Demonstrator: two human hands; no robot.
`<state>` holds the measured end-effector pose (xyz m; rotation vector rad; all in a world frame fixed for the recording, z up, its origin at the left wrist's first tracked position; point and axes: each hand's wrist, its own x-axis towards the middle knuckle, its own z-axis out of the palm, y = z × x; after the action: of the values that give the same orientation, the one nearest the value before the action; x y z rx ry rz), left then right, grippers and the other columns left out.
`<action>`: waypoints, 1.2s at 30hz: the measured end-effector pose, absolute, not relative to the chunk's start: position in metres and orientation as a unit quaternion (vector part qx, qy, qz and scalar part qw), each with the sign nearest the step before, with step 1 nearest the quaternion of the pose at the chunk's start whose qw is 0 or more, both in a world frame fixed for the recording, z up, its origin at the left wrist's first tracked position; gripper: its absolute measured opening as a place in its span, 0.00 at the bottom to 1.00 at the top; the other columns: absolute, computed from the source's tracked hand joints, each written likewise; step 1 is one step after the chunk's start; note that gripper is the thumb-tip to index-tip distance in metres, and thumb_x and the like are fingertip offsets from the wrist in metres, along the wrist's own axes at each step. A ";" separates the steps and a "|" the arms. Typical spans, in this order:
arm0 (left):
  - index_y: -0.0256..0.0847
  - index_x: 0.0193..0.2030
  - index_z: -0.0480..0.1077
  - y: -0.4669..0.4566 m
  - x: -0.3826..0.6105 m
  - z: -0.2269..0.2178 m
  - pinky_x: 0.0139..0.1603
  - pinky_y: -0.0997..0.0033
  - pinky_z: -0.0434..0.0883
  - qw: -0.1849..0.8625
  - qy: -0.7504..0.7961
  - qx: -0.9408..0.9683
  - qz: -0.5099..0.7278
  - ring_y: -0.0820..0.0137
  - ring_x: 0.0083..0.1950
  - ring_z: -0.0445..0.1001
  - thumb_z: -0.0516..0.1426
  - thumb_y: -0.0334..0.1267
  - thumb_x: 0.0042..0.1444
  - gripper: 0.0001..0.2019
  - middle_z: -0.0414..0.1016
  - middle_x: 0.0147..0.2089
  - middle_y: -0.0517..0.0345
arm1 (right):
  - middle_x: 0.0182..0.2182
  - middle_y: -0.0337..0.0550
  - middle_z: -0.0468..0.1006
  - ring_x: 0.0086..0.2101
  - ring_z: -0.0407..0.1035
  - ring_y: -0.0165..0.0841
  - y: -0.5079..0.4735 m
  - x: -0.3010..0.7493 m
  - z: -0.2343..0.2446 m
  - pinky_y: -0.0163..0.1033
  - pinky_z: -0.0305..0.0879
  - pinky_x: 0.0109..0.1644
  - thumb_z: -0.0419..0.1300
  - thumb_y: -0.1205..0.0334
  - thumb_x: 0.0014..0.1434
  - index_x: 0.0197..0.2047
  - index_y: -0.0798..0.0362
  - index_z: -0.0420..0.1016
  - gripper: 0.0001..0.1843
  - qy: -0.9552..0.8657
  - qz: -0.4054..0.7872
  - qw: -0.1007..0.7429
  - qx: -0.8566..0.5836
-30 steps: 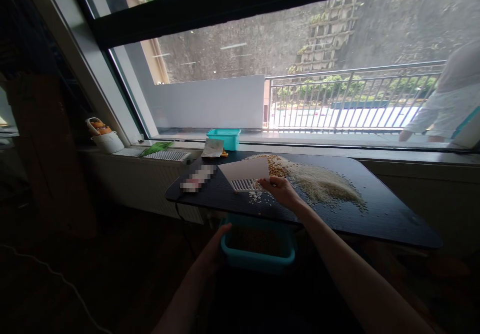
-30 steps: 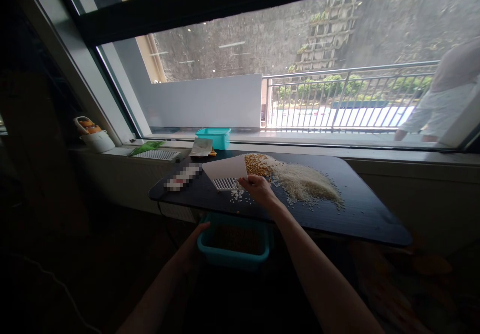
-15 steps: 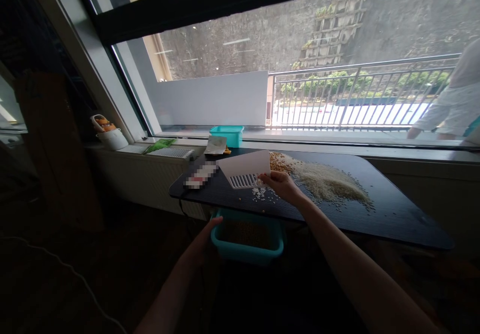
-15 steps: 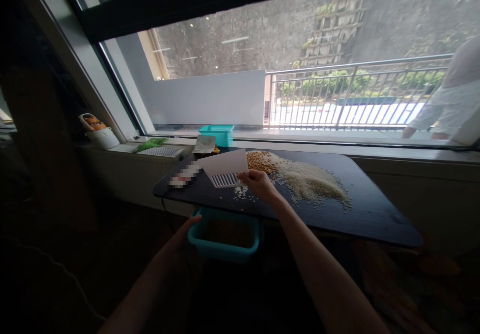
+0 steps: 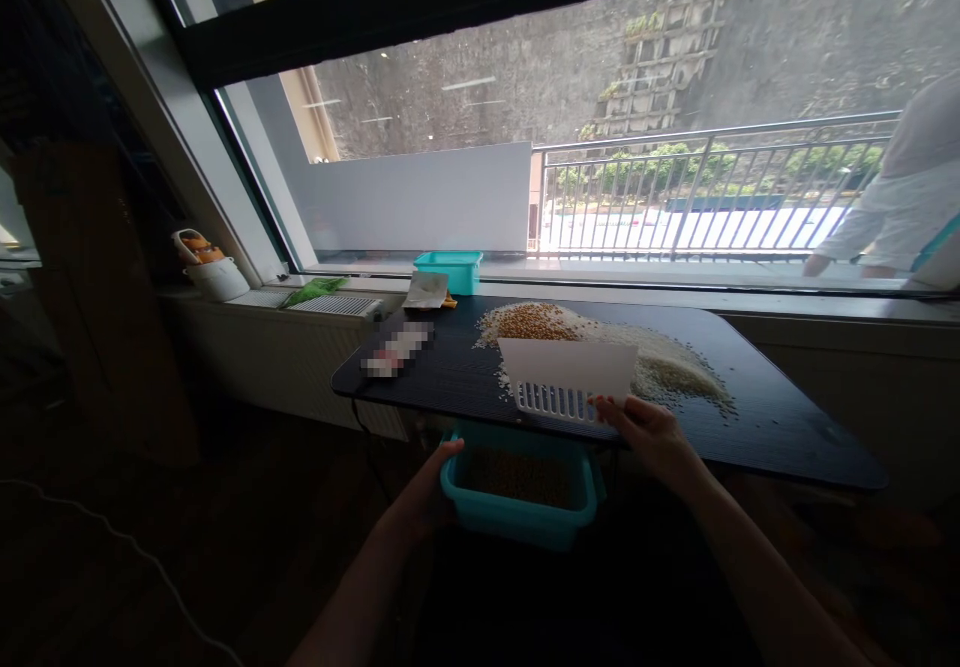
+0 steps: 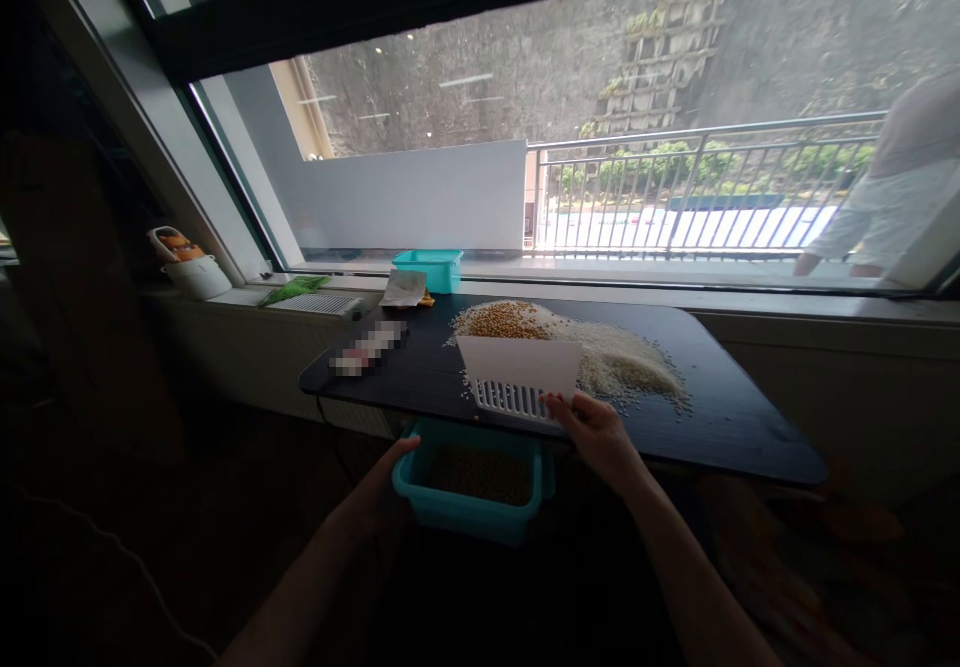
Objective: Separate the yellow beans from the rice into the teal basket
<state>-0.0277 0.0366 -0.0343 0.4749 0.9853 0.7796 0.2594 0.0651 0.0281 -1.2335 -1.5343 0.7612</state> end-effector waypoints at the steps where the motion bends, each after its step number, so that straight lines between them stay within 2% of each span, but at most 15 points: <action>1: 0.37 0.54 0.64 0.036 -0.023 -0.035 0.39 0.64 0.71 0.781 0.462 0.223 0.356 0.58 0.47 0.73 0.53 0.53 0.50 0.28 0.75 0.46 0.50 | 0.24 0.43 0.76 0.29 0.67 0.35 0.059 0.262 0.024 0.36 0.63 0.32 0.60 0.43 0.46 0.25 0.55 0.76 0.22 -0.632 0.322 0.489 -0.508; 5: 0.34 0.53 0.65 0.033 -0.011 -0.031 0.40 0.65 0.70 0.769 0.474 0.243 0.354 0.59 0.46 0.73 0.52 0.51 0.51 0.27 0.75 0.46 0.48 | 0.29 0.44 0.78 0.32 0.70 0.38 0.047 0.269 0.020 0.38 0.66 0.37 0.61 0.44 0.45 0.27 0.54 0.78 0.20 -0.588 0.326 0.537 -0.509; 9: 0.33 0.53 0.65 0.029 -0.007 -0.027 0.37 0.69 0.70 0.751 0.474 0.273 0.370 0.61 0.46 0.73 0.52 0.48 0.53 0.25 0.75 0.47 0.48 | 0.27 0.44 0.78 0.32 0.70 0.37 0.061 0.274 0.026 0.38 0.65 0.36 0.61 0.45 0.46 0.28 0.54 0.77 0.19 -0.520 0.257 0.600 -0.551; 12: 0.35 0.54 0.65 0.028 -0.009 -0.031 0.34 0.69 0.69 0.744 0.489 0.272 0.366 0.60 0.47 0.73 0.53 0.51 0.52 0.27 0.74 0.48 0.49 | 0.23 0.42 0.76 0.28 0.69 0.35 0.082 0.275 0.028 0.37 0.63 0.32 0.60 0.45 0.46 0.27 0.55 0.77 0.19 -0.542 0.231 0.585 -0.558; 20: 0.35 0.55 0.65 0.032 -0.008 -0.044 0.39 0.69 0.70 0.764 0.460 0.255 0.373 0.60 0.49 0.72 0.54 0.51 0.50 0.28 0.73 0.50 0.49 | 0.20 0.40 0.72 0.24 0.66 0.32 0.118 0.271 0.023 0.34 0.58 0.27 0.58 0.44 0.48 0.27 0.56 0.76 0.21 -0.587 0.219 0.539 -0.563; 26: 0.35 0.55 0.65 0.034 -0.005 -0.046 0.39 0.68 0.70 0.756 0.478 0.263 0.361 0.60 0.48 0.72 0.54 0.52 0.50 0.29 0.74 0.49 0.49 | 0.20 0.40 0.72 0.24 0.65 0.31 0.116 0.268 0.020 0.34 0.58 0.27 0.57 0.43 0.48 0.25 0.56 0.75 0.22 -0.590 0.226 0.536 -0.560; 33: 0.33 0.53 0.66 0.037 -0.002 -0.045 0.44 0.67 0.70 0.777 0.437 0.253 0.377 0.60 0.50 0.72 0.55 0.50 0.50 0.28 0.74 0.48 0.48 | 0.22 0.41 0.74 0.26 0.66 0.33 0.107 0.262 0.020 0.34 0.59 0.29 0.57 0.42 0.48 0.26 0.56 0.76 0.23 -0.601 0.254 0.531 -0.541; 36: 0.35 0.52 0.67 0.040 0.000 -0.041 0.42 0.67 0.71 0.764 0.465 0.246 0.375 0.60 0.48 0.73 0.55 0.51 0.49 0.27 0.75 0.47 0.49 | 0.21 0.40 0.73 0.26 0.66 0.33 0.104 0.263 0.021 0.34 0.59 0.29 0.58 0.43 0.48 0.25 0.56 0.75 0.21 -0.608 0.254 0.521 -0.543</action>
<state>0.0000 0.0399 -0.0409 0.5341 1.0105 0.8152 0.2632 0.1036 0.0205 -1.3004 -1.4578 0.6079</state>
